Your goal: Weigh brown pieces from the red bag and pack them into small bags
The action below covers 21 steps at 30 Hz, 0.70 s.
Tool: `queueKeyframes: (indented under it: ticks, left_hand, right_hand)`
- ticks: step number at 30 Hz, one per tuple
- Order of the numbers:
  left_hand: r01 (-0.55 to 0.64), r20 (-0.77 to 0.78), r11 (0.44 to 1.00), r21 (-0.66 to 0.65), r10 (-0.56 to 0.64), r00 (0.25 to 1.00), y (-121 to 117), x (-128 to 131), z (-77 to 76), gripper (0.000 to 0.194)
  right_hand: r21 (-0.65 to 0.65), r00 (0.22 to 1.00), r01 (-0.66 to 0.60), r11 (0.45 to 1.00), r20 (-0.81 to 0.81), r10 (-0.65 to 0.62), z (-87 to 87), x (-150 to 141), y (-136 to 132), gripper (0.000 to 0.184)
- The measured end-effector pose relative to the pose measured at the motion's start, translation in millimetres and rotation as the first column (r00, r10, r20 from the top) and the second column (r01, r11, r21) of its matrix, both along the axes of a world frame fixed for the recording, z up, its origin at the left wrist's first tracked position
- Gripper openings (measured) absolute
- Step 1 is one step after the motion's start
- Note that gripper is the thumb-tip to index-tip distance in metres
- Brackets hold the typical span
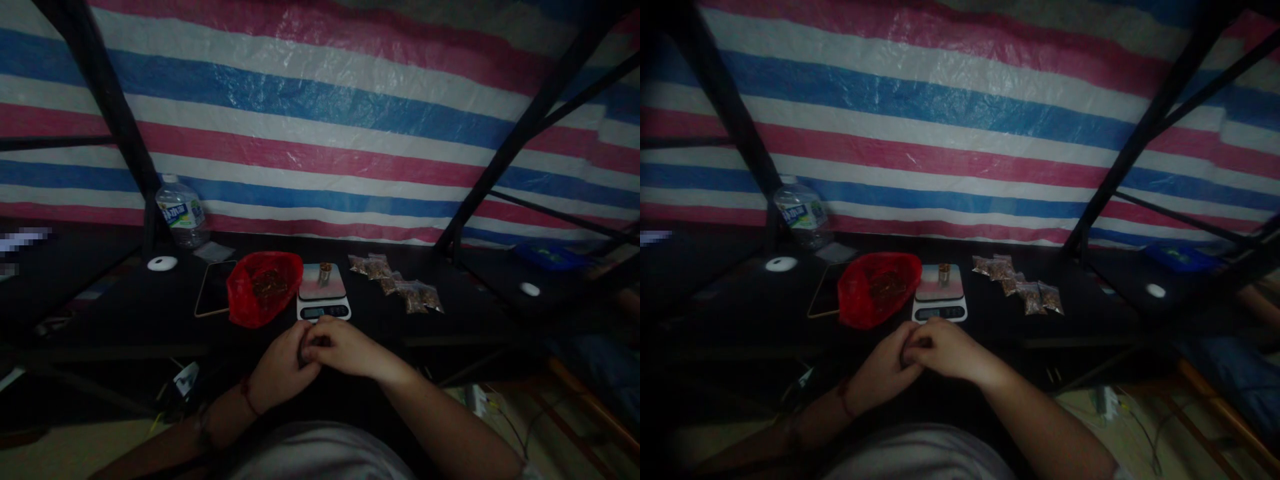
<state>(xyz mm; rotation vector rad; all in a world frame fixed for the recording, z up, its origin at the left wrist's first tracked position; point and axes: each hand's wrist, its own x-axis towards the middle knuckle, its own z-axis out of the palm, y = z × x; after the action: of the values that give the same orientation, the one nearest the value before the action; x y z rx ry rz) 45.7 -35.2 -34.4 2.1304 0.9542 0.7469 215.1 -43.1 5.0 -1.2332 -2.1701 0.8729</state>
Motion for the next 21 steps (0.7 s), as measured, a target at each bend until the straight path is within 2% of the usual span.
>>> queueKeyframes:
  ticks: [2, 3, 4, 6, 7, 8, 9, 11, 14, 17, 21]
  left_hand:
    - [-0.026, 0.101, 0.998, -0.063, 0.032, 0.994, 3, -4, -0.5, 0.022]
    - [-0.046, 0.155, 0.995, -0.083, 0.059, 0.986, 5, -7, 0.0, 0.021]
    - [-0.068, 0.209, 0.993, -0.094, 0.087, 0.974, 7, -11, 1.0, 0.022]
    - [-0.105, 0.306, 0.990, -0.089, 0.128, 0.943, 10, -19, 4.3, 0.024]
    - [-0.122, 0.341, 0.989, -0.079, 0.141, 0.929, 12, -23, 6.2, 0.026]
    - [-0.139, 0.362, 0.988, -0.069, 0.155, 0.919, 14, -26, 8.2, 0.027]
    - [-0.155, 0.373, 0.986, -0.068, 0.169, 0.912, 16, -28, 9.9, 0.028]
    - [-0.179, 0.389, 0.979, -0.094, 0.202, 0.899, 21, -30, 12.1, 0.029]
    - [-0.188, 0.450, 0.961, -0.204, 0.263, 0.853, 28, -28, 11.0, 0.029]
    - [-0.168, 0.501, 0.935, -0.311, 0.312, 0.807, 35, -25, 5.0, 0.031]
    - [-0.169, 0.479, 0.932, -0.320, 0.313, 0.820, 47, -24, -2.6, 0.036]
  right_hand:
    - [0.097, 0.996, 0.053, 0.994, -0.075, -0.046, 6.2, 9, 12, 0.016]
    - [0.158, 0.985, 0.137, 0.978, -0.130, -0.117, 7.7, 16, 22, 0.017]
    - [0.237, 0.958, 0.262, 0.935, -0.178, -0.224, 7.3, 25, 35, 0.019]
    - [0.348, 0.886, 0.463, 0.815, -0.201, -0.417, 0.3, 45, 65, 0.029]
    - [0.366, 0.857, 0.515, 0.775, -0.193, -0.478, -6.0, 54, 81, 0.038]
    - [0.360, 0.837, 0.544, 0.758, -0.168, -0.520, -13.5, 61, 96, 0.044]
    - [0.332, 0.822, 0.565, 0.755, -0.144, -0.552, -21.6, 67, 110, 0.048]
    - [0.253, 0.837, 0.545, 0.799, -0.121, -0.533, -36.6, 71, 130, 0.053]
    - [0.161, 0.867, 0.499, 0.852, -0.106, -0.487, -50.2, 67, 143, 0.049]
    - [0.111, 0.874, 0.485, 0.868, -0.099, -0.476, -53.7, 62, 145, 0.036]
    - [0.095, 0.874, 0.480, 0.872, -0.137, -0.466, -51.1, 61, 144, 0.031]
